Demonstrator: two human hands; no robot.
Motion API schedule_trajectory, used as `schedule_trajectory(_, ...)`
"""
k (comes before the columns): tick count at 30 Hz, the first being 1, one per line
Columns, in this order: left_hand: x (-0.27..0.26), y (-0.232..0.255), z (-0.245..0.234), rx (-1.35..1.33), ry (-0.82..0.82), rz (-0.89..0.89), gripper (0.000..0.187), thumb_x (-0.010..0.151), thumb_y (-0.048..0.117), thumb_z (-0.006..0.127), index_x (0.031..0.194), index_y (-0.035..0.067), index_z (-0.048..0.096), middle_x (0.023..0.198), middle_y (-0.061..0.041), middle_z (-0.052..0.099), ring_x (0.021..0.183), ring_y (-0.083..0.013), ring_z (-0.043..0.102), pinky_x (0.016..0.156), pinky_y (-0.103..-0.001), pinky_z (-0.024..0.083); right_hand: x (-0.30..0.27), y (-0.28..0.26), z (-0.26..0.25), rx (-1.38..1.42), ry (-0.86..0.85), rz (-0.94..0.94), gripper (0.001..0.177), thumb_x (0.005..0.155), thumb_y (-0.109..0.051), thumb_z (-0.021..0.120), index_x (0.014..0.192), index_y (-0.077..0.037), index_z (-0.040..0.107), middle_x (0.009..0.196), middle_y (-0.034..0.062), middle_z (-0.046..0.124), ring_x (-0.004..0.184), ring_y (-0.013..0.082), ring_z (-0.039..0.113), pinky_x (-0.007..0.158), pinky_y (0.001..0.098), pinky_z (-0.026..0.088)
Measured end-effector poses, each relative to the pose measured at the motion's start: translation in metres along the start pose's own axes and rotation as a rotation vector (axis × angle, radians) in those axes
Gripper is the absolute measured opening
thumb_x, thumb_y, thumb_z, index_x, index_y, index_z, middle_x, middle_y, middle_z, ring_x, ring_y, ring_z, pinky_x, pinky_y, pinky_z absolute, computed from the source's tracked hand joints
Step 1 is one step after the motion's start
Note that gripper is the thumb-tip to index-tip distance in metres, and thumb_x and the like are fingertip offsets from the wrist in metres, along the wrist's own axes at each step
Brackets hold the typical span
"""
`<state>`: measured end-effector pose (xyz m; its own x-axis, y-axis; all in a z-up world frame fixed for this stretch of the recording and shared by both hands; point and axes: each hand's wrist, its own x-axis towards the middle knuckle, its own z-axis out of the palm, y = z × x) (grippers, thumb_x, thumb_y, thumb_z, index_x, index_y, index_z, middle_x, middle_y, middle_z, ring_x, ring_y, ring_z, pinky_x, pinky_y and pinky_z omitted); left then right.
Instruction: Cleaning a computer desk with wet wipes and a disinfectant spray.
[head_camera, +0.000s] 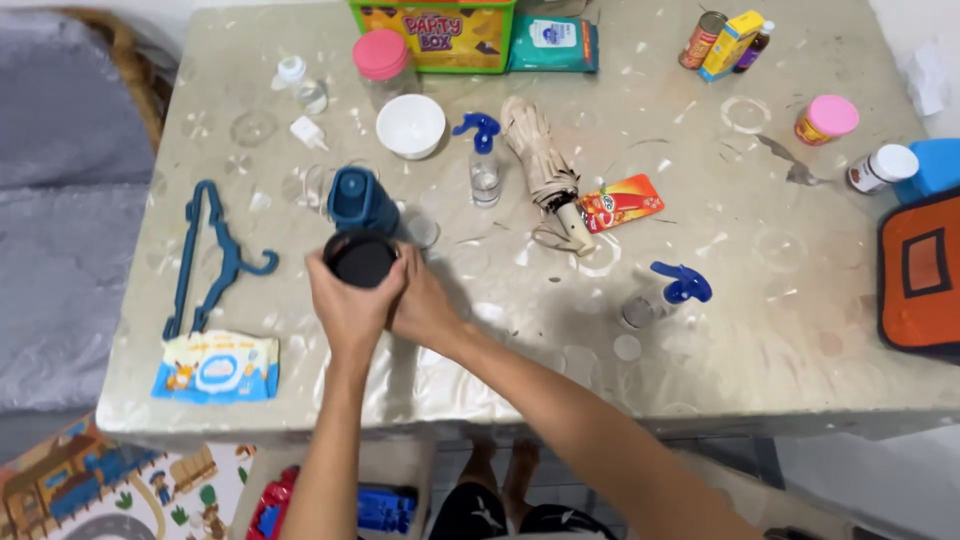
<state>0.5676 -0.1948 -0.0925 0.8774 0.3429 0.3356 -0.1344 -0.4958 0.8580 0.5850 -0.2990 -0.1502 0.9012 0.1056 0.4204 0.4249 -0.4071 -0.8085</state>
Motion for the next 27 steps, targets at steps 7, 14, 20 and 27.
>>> schedule_trajectory(7,-0.023,-0.015,-0.009,-0.073,-0.064,0.091,0.082,0.072,0.019,0.095,0.134,-0.005,0.047,0.125,-0.02,0.061,0.115,-0.03,0.062,0.103,-0.039,0.05,0.0,0.012,-0.146,-0.4,-0.658,-0.002,0.07,0.075,-0.033,0.085,0.133,-0.008,0.056,0.141,0.023,0.053,0.13,0.0397,0.05,0.104,0.054,0.038)
schedule_trajectory(14,-0.043,0.01,0.002,-0.156,-0.258,0.006,0.084,0.067,0.017,0.093,0.134,-0.002,0.047,0.129,-0.017,0.063,0.114,-0.0246,0.065,0.1,-0.035,0.052,-0.054,-0.011,-0.295,-1.113,-0.22,0.508,0.078,0.07,-0.045,0.08,0.14,-0.021,0.053,0.143,0.0133,0.055,0.126,0.0355,0.056,0.094,0.055,0.047)
schedule_trajectory(20,-0.045,0.052,0.05,-0.277,-0.577,-0.068,0.082,0.066,0.014,0.093,0.134,0.004,0.049,0.12,-0.013,0.068,0.108,-0.0222,0.07,0.095,-0.034,0.056,-0.062,0.005,-0.313,-0.787,-0.147,0.934,0.04,0.087,-0.026,0.072,0.122,-0.01,0.061,0.105,0.0201,0.07,0.097,0.0401,0.07,0.083,0.0497,0.054)
schedule_trajectory(27,-0.081,0.097,0.152,-0.459,-0.85,0.145,0.078,0.07,0.019,0.094,0.135,0.004,0.053,0.12,-0.014,0.067,0.112,-0.0277,0.068,0.099,-0.037,0.055,-0.034,0.043,-0.384,-0.876,0.032,0.828,0.03,0.087,-0.019,0.075,0.111,-0.002,0.069,0.089,0.0278,0.071,0.088,0.0461,0.069,0.077,0.0535,0.053)
